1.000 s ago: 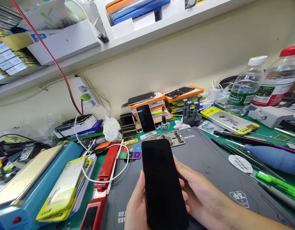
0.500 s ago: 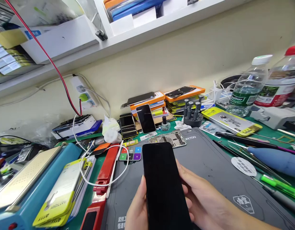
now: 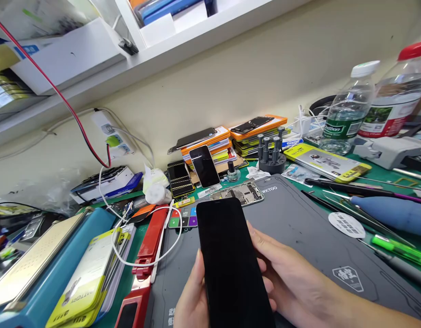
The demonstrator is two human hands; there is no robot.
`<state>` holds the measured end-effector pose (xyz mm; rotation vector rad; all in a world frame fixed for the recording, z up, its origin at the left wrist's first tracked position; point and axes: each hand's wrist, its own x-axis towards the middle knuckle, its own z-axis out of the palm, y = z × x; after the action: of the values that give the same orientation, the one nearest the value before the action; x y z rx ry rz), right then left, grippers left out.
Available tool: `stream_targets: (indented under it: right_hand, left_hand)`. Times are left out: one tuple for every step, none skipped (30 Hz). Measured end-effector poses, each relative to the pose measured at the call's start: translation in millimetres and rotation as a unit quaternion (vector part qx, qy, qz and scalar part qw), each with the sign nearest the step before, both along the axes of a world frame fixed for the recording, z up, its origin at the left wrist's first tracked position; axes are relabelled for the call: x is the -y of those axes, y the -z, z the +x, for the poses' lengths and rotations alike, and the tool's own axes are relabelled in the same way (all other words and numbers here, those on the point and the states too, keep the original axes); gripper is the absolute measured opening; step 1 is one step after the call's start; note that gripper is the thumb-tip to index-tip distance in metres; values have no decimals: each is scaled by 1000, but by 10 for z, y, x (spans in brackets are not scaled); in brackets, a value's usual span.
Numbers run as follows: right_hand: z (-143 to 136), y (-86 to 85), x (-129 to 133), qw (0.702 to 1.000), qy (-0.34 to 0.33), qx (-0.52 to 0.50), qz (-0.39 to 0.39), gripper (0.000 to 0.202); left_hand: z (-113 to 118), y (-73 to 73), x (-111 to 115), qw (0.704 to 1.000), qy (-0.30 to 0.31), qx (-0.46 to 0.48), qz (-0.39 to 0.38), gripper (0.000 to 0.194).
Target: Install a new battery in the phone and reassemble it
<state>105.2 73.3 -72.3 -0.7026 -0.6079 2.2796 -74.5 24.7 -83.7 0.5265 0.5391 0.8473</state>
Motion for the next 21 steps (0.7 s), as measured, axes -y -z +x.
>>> stream_targets:
  right_hand:
    - [2,0,-6,1000,-6,0,4,82]
    - [3,1,-11,1000,-11,-1,7,83]
    - [6,1,-13,1000,-14,-2,9,84]
    - [8,1,-13,1000,-15,-3,10,84]
    - [10,1,-10,1000,-16,-5,10,84]
    - [12,-1,-4,1000,-16,-7,11,83]
    - [13,-4,4,1000,-16,-10,11,81]
    - [14,-9,12,1000,-13,-13,10,79]
    - [13,-15,19,1000,-11,-15,10,76]
    - [12,-21,24,1000,-8,-16,10,74]
    - [11,-27,26,1000,-4,-17,10,72]
    - [10,-30,25,1000,-2,-17,9,70]
    - [9,-32,22,1000,0,-17,9,70]
    - [10,-30,19,1000,0,-17,9,70]
    - [11,-26,16,1000,1,-17,8,69]
    - [13,-20,16,1000,2,-17,7,68]
    - [16,-13,18,1000,2,-16,6,69]
    - [20,-6,21,1000,1,-16,6,69]
    - [23,1,26,1000,1,-15,6,70]
    - [26,7,30,1000,-2,-16,7,71]
    - [27,10,33,1000,-5,-16,8,72]
  left_hand:
    - [8,-8,3,1000,-1,0,0,92]
    - [15,-16,6,1000,-5,1,0,91]
    - [22,-23,9,1000,-10,2,-1,90]
    - [29,-29,12,1000,-15,4,-3,89]
    - [34,-32,16,1000,-20,6,-5,88]
    - [38,-34,19,1000,-24,8,-7,87]
    - [39,-33,21,1000,-28,9,-8,86]
    - [39,-31,23,999,-30,9,-8,85]
    - [37,-27,23,999,-31,7,-8,85]
    - [33,-23,22,1000,-30,5,-7,85]
    - [26,-17,20,1000,-26,3,-6,86]
    - [18,-12,17,1000,-19,0,-5,88]
    - [8,-7,14,1000,-11,-2,-4,90]
    - [-2,-2,11,1000,-3,-4,-2,92]
    - [-10,2,10,1000,1,-4,-2,93]
    - [-17,6,10,1000,2,-3,-2,93]
    - [-22,8,11,1000,2,-2,-4,92]
    - [-23,9,13,1000,-1,0,-5,91]
    - [-21,9,16,1000,-6,1,-7,90]
    - [-17,7,20,1000,-10,3,-10,88]
    - [-10,4,23,1000,-15,6,-11,87]
